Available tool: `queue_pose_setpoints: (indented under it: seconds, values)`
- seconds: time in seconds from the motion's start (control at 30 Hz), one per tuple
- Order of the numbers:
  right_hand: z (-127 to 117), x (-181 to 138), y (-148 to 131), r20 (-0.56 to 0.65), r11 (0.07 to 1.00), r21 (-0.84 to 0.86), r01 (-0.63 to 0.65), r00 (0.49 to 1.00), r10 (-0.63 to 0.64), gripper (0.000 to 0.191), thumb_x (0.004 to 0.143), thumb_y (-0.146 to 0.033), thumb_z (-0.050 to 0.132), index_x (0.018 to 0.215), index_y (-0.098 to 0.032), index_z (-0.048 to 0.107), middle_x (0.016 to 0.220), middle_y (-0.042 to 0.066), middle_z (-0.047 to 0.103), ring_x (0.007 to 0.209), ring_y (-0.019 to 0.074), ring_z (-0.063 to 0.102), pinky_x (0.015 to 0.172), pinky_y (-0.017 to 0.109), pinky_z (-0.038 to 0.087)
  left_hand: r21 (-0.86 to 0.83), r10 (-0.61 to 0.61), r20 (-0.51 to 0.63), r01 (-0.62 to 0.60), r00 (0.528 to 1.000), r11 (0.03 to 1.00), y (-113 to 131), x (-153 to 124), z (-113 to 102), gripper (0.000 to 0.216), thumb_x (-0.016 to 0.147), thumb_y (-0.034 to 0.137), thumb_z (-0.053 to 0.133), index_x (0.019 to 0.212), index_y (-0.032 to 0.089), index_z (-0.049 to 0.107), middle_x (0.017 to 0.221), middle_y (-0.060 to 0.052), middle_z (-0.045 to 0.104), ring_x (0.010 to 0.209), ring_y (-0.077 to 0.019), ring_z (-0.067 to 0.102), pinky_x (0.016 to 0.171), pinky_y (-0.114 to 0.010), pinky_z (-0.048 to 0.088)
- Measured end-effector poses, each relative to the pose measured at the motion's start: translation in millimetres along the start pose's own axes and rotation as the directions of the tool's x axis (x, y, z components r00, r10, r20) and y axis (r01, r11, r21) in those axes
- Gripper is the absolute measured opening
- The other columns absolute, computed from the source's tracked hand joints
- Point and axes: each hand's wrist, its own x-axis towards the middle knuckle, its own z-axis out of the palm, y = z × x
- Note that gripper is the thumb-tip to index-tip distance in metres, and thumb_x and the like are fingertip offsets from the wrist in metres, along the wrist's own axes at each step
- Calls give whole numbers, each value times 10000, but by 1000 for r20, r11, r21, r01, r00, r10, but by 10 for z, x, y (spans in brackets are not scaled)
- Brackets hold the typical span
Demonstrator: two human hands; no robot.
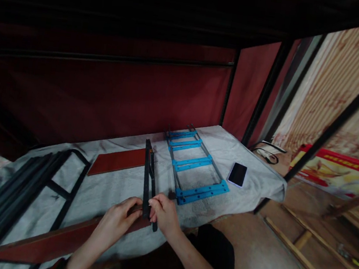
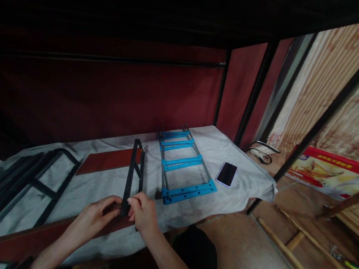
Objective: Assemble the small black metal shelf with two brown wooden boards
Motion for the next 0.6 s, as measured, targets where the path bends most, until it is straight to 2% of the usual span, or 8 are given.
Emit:
queue_pose_setpoints:
  seconds: [0.1,0.2,0.3,0.4,0.5,0.6]
  values:
    - [23,2,-16,-32,998,41,-38,999,39,239,898,-390,524,716,-236,532,482,-78,503,398,87,482,403,190,346,34,41,1,-41,999,999,-32,-4,19,240,913,314,426,1008,245,636,991,-10,714,895,-197,677,791,-290,496]
    - [-11,-26,-32,-38,999,-21,39,998,-40,230,892,-372,533,709,-232,545,525,-66,519,481,97,535,482,200,404,72,32,-7,-32,999,997,-36,-14,34,236,920,305,423,980,236,640,976,-22,717,888,-200,676,792,-296,496]
    - [-96,-83,-12,47,984,-102,149,988,-145,172,902,-339,514,792,-232,592,618,-42,588,610,122,602,603,227,460,93,31,-24,-28,999,995,-12,-33,39,221,900,268,457,1000,227,649,1008,-37,718,925,-204,672,830,-299,493]
    - [-192,-118,43,135,967,-137,213,971,-195,146,903,-309,505,959,-227,613,701,-21,637,674,143,631,647,250,482,100,40,-15,-38,999,994,11,-48,35,224,901,240,469,1029,219,652,1029,-46,714,931,-200,671,829,-286,490]
    - [-257,-129,86,166,915,-279,291,953,-253,219,940,-327,462,1044,-223,623,767,14,672,742,169,655,704,280,496,101,42,-9,-41,999,994,25,-57,28,200,909,230,481,1024,220,646,1008,-39,710,932,-195,666,815,-273,485]
    - [-274,-130,82,180,822,-435,367,930,-319,252,972,-353,412,1021,-223,622,870,55,691,808,189,661,737,300,488,81,55,-7,-54,998,995,28,-68,23,180,912,230,496,1021,220,639,999,-34,703,935,-191,661,811,-267,482]
